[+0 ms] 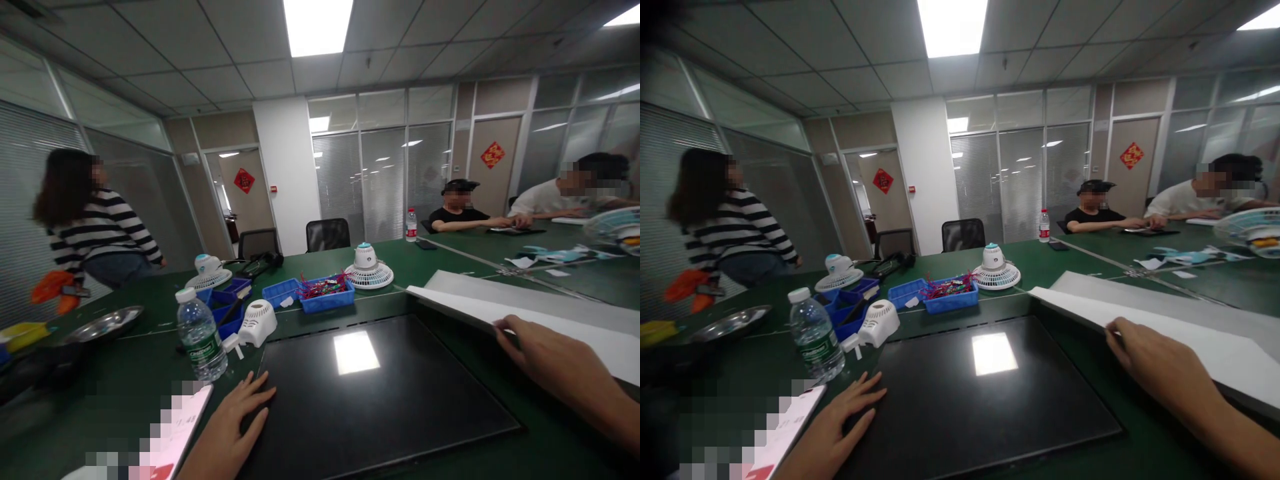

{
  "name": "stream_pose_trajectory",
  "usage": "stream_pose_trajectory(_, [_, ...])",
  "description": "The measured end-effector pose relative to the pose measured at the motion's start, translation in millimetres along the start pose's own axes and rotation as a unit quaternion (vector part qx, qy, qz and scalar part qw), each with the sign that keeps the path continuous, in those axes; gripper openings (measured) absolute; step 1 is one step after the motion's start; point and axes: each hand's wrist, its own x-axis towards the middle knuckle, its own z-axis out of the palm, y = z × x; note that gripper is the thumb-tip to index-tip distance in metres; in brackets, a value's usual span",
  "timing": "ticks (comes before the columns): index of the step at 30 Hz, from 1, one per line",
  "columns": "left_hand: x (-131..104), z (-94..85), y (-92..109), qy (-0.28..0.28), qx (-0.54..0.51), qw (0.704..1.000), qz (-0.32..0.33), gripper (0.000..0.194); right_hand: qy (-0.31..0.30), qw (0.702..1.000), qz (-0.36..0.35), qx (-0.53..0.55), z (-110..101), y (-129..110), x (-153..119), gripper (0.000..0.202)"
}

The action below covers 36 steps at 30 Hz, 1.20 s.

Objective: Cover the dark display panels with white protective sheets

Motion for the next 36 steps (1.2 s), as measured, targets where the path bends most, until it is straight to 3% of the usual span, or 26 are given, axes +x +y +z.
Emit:
stream_pose_trajectory(2, [-0.1, -0.7, 0.2, 0.000, -0.016, 1.000, -0.010, 0.041, -0.017, 1.000, -0.006, 0.015, -5.7, -30.5, 4.6, 0.026])
stream_pose_trajectory(4, [-0.3, -1.0, 0.5, 0.005, -0.035, 0.999, -0.015, 0.041, -0.046, 0.995, -0.057, 0.068, -13.5, -64.9, 7.0, 0.026])
stream_pose_trajectory(9, [-1.9, -0.6, 1.3, 0.019, -0.063, 0.998, -0.012, 0.046, -0.113, 0.951, -0.184, 0.223, -51.6, -143.4, 15.8, 0.024])
stream_pose_trajectory(11, [-2.9, -0.4, 2.0, 0.012, -0.061, 0.998, -0.003, 0.050, -0.132, 0.928, -0.214, 0.275, -71.3, -161.5, 21.7, 0.027])
stream_pose_trajectory(14, [-3.8, 1.4, 2.5, -0.019, -0.043, 0.999, 0.004, 0.053, -0.179, 0.890, -0.225, 0.354, -88.4, -169.6, 26.5, 0.051])
stream_pose_trajectory(16, [-3.5, 4.1, 1.8, -0.043, -0.024, 0.999, 0.008, 0.051, -0.208, 0.880, -0.204, 0.375, -81.2, -161.8, 24.4, 0.059])
stream_pose_trajectory(19, [-1.6, 9.5, -0.9, -0.045, -0.015, 0.999, 0.012, 0.047, -0.217, 0.919, -0.116, 0.307, -40.6, -126.1, 15.4, 0.056])
stream_pose_trajectory(22, [1.8, 11.8, -2.6, -0.022, -0.025, 0.999, -0.004, 0.046, -0.191, 0.962, 0.000, 0.193, 13.6, -61.7, 2.0, 0.054])
stream_pose_trajectory(24, [4.6, 10.1, -2.0, -0.018, -0.030, 0.999, -0.023, 0.046, -0.185, 0.973, 0.056, 0.123, 41.5, -11.8, -9.7, 0.062])
stream_pose_trajectory(26, [7.3, 6.6, -0.6, -0.020, -0.035, 0.998, -0.047, 0.047, -0.233, 0.961, 0.132, 0.076, 56.8, 32.3, -21.6, 0.070])
stream_pose_trajectory(28, [9.6, 3.1, 0.5, -0.021, -0.039, 0.997, -0.068, 0.047, -0.304, 0.928, 0.203, 0.074, 60.0, 62.5, -30.1, 0.073])
stream_pose_trajectory(31, [10.9, 1.1, 0.3, -0.028, -0.047, 0.996, -0.076, 0.047, -0.369, 0.896, 0.234, 0.076, 51.2, 77.3, -31.0, 0.067])
stream_pose_trajectory(36, [7.9, 3.6, -3.2, -0.028, -0.048, 0.997, -0.052, 0.047, -0.374, 0.905, 0.195, 0.046, 40.4, 59.6, -21.0, 0.057])
